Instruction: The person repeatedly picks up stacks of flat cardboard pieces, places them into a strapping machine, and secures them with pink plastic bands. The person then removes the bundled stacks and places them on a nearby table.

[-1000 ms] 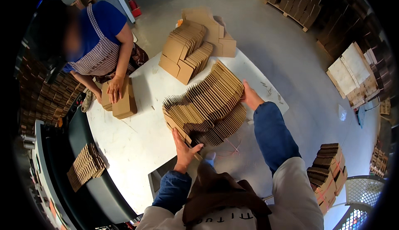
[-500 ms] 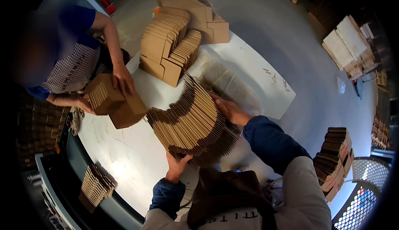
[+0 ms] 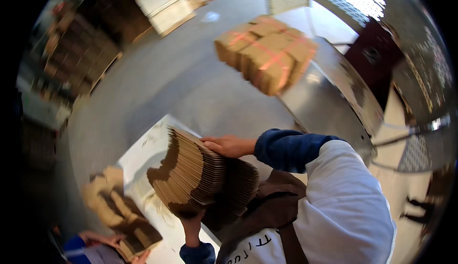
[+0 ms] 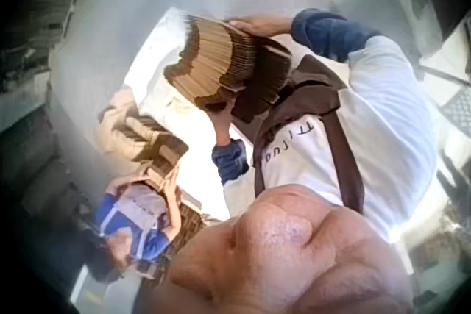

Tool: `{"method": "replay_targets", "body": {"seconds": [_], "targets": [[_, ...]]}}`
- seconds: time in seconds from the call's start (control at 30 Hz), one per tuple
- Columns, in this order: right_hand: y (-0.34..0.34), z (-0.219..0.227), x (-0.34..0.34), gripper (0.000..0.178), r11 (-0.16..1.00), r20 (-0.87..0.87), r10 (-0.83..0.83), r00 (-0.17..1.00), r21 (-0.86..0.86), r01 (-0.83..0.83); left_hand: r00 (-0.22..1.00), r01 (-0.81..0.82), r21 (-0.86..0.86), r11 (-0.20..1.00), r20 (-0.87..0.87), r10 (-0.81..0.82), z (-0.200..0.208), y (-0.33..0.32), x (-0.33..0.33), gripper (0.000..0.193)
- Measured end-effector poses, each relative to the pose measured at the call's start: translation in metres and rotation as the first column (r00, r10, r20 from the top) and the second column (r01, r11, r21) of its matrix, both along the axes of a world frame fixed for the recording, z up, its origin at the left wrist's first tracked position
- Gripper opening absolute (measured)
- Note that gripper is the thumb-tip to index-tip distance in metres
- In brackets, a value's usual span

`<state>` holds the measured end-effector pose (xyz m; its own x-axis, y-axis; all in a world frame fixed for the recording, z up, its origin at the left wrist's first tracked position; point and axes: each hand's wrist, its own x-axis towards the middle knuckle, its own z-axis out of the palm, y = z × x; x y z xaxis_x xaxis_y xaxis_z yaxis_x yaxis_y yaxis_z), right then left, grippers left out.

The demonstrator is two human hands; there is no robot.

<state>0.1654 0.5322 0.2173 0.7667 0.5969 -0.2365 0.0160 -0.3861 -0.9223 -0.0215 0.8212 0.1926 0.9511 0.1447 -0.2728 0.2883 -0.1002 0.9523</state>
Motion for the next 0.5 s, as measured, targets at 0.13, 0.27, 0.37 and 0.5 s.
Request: {"method": "replay_targets", "body": {"seconds": [0.13, 0.27, 0.37, 0.5], "targets": [[-0.083, 0.054, -0.127, 0.061, 0.902, -0.091, -0.43, 0.898, -0.073, 0.425, 0.843, 0.532, -0.071, 0.844, -0.05, -0.536, 0.077, -0.016, 0.031, 0.087], [-0.207, 0.055, -0.229, 0.077, 0.699, -0.099, -0.703, 0.704, -0.277, 0.66, 0.51, 0.849, -0.145, 0.508, -0.022, -0.86, 0.084, -0.154, 0.076, 0.078], [-0.278, -0.014, -0.297, 0.086, 0.592, -0.132, -0.806, 0.577, -0.171, 0.788, 0.232, 0.844, -0.408, 0.349, -0.308, -0.923, 0.052, -0.196, 0.052, 0.071], [-0.359, 0.052, -0.315, 0.089, 0.531, -0.294, -0.832, 0.47, -0.18, 0.828, -0.009, 0.858, -0.455, 0.239, -0.479, -0.878, 0.113, -0.388, 0.147, 0.063]]}}
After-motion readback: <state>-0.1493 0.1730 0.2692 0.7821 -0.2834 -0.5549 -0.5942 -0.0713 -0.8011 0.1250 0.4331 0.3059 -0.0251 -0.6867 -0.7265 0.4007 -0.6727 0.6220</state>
